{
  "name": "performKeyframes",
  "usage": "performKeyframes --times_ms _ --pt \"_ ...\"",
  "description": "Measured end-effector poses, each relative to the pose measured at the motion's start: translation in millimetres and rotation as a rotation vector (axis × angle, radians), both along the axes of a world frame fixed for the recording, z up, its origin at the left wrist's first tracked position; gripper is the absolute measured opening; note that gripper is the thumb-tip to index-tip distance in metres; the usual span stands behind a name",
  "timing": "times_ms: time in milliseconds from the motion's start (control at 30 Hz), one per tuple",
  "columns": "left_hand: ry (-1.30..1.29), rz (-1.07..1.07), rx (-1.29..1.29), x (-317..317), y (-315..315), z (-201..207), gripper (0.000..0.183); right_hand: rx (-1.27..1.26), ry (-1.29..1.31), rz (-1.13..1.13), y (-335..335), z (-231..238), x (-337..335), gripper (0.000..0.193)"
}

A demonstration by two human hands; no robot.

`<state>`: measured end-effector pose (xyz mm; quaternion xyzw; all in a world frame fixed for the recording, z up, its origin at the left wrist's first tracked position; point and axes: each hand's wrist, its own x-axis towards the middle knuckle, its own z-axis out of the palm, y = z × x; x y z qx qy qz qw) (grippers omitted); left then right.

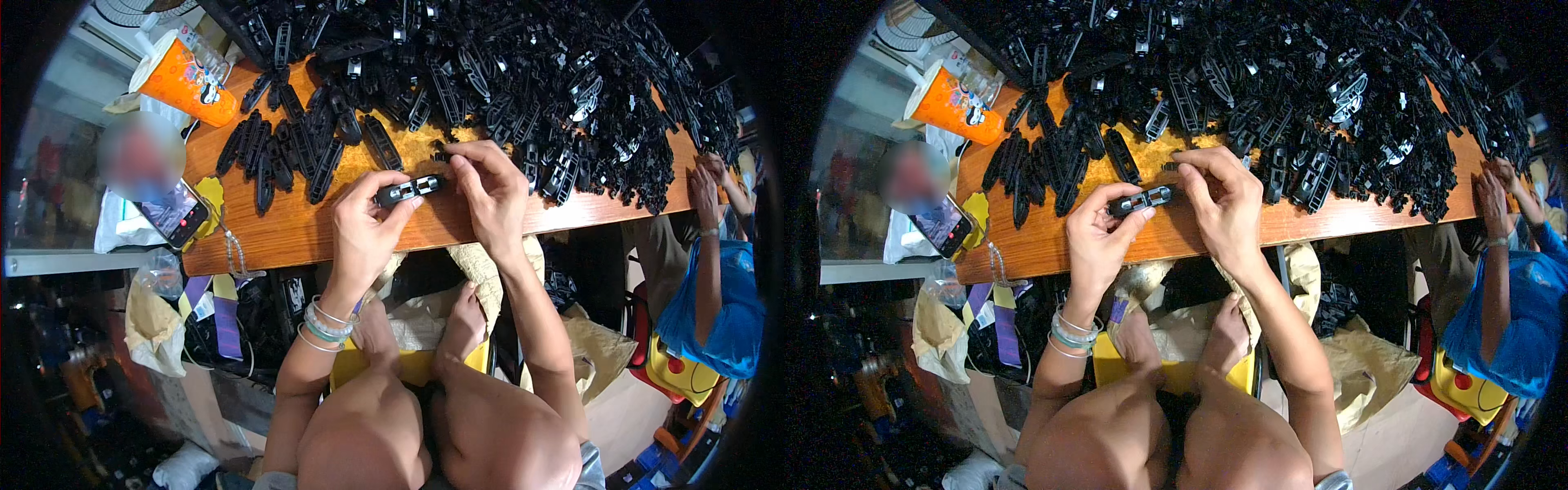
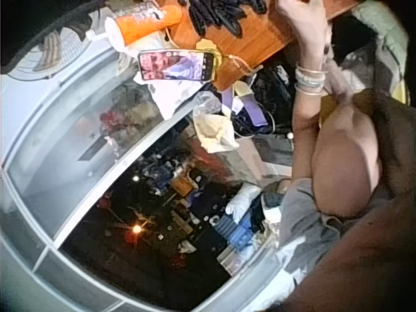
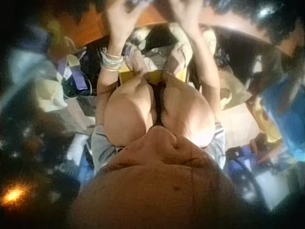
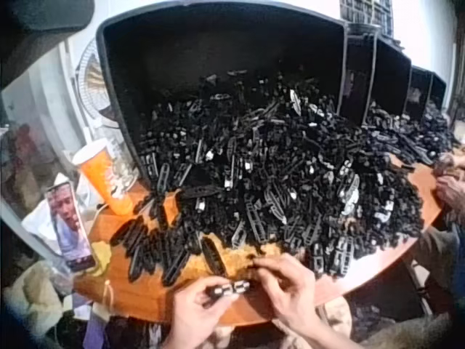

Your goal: The person assembles small plastic components by hand on a wooden table.

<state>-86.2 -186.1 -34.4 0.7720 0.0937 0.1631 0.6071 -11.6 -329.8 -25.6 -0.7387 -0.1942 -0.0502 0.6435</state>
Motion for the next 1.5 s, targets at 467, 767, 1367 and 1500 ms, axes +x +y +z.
performKeyframes --times_ms 467,767,1367,1500 --pt "-0.016 -0.126 -0.383 -10 1 15 0.026 0.037 -0.199 0.037 -7 8 -23 0.023" --pt "0.062 -0.2 -0.427 -15 7 23 0.023 0.002 -0.329 0.147 -2 13 -29 0.02" --pt "0.248 -0.391 -0.38 -21 18 45 0.012 -0.143 0.373 0.463 -38 21 -32 0.023" --pt "-0.102 -0.17 0.382 6 30 26 0.017 -0.247 0.373 0.658 -46 26 -26 0.019"
